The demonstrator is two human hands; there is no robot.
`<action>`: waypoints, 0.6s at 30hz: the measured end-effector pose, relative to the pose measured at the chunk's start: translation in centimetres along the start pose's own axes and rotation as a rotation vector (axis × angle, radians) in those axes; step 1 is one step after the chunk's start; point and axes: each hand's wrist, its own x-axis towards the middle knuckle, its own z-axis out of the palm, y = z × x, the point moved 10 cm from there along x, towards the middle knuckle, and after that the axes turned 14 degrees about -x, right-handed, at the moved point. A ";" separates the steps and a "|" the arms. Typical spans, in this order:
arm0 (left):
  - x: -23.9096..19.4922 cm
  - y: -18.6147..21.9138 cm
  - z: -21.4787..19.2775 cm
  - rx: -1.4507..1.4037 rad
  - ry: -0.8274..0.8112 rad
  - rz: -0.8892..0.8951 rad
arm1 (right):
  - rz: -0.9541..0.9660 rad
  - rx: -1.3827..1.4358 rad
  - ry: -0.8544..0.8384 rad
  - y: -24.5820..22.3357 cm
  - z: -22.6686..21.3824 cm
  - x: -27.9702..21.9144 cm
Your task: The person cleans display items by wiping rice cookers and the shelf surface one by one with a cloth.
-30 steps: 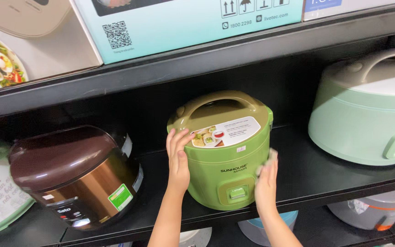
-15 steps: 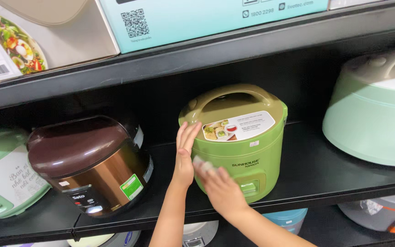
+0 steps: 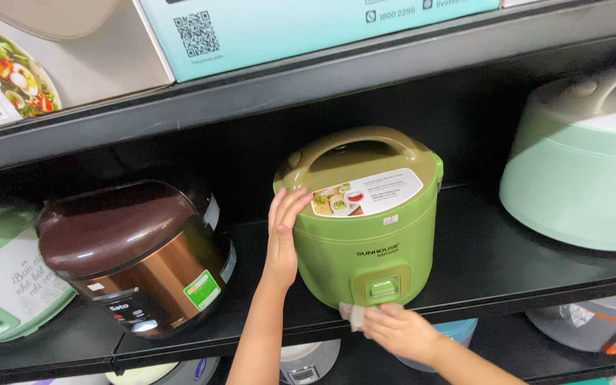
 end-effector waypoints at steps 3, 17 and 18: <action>0.1 0.0 0.1 0.003 0.003 0.029 | 0.035 0.024 0.024 2.5 -1.4 -2.2; -0.1 -0.8 0.8 0.062 0.118 0.079 | 0.961 0.452 0.212 11.8 -3.5 -3.7; -0.2 -0.8 0.9 0.060 0.115 0.081 | 1.086 0.499 0.300 12.7 -4.0 -3.4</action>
